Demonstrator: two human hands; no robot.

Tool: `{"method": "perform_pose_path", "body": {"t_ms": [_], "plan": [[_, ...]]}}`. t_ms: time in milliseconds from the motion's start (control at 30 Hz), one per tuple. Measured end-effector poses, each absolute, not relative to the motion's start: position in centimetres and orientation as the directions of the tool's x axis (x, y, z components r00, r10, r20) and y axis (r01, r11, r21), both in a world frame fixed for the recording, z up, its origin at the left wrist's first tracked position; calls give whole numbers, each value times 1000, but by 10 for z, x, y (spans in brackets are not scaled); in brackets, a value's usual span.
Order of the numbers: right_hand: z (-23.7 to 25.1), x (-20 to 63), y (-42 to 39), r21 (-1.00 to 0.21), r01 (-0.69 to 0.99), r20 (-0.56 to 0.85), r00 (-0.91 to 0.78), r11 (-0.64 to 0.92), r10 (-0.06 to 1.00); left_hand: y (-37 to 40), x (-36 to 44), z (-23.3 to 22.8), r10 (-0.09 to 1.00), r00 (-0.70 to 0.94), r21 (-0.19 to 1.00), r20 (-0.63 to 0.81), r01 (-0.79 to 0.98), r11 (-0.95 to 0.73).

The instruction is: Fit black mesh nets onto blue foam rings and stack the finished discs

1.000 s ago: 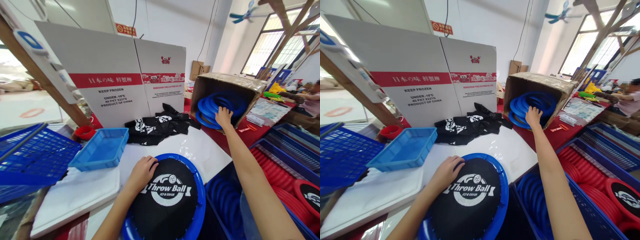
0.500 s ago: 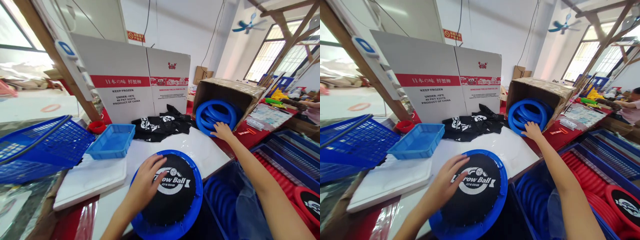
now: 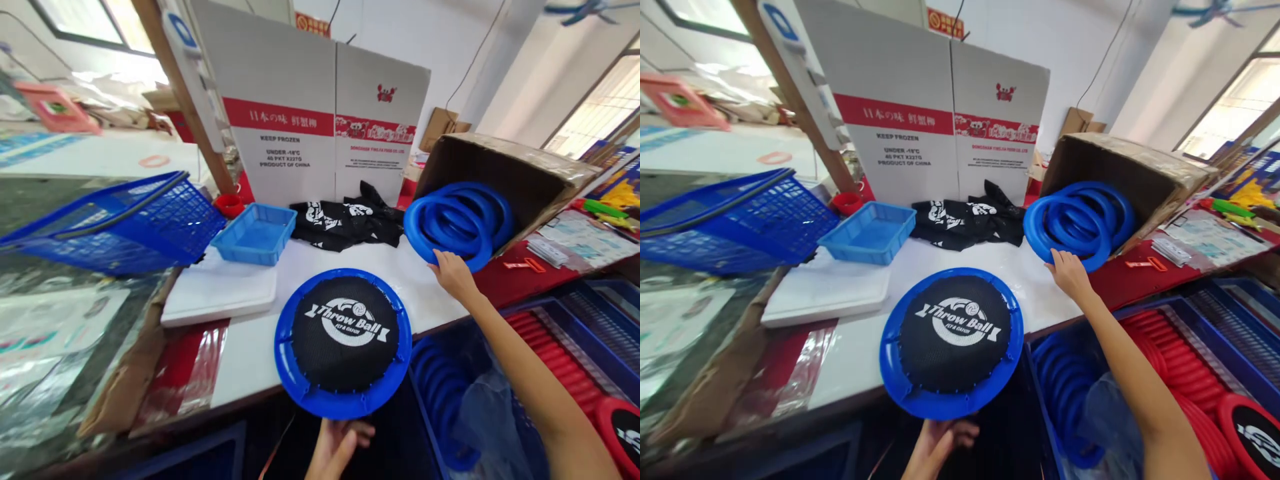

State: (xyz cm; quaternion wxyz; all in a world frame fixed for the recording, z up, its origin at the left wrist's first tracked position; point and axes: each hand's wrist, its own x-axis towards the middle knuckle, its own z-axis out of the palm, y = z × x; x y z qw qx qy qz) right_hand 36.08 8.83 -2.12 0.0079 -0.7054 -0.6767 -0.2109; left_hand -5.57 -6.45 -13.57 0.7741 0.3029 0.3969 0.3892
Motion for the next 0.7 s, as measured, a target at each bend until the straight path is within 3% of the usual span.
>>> {"method": "perform_pose_path", "body": {"t_ms": [133,200,300,533,700], "plan": [[-3,315,68,108,968,509,-251,228,823,-40,-49,-119,886,279,812,-371,-365,455],[10,283,49,67,916,539,-366,395,758,-26,-44,-102,905,301,821,-301,-401,406],[36,234,21,-74,820,482,-468,567,741,-13,-28,-73,931,325,813,-165,-490,315],[89,192,5,-369,615,225,-668,697,709,-11,-6,-26,948,308,808,-80,-537,243],[108,205,20,-489,587,235,-624,645,745,-13,-14,-8,979,188,814,-78,-555,172]]}}
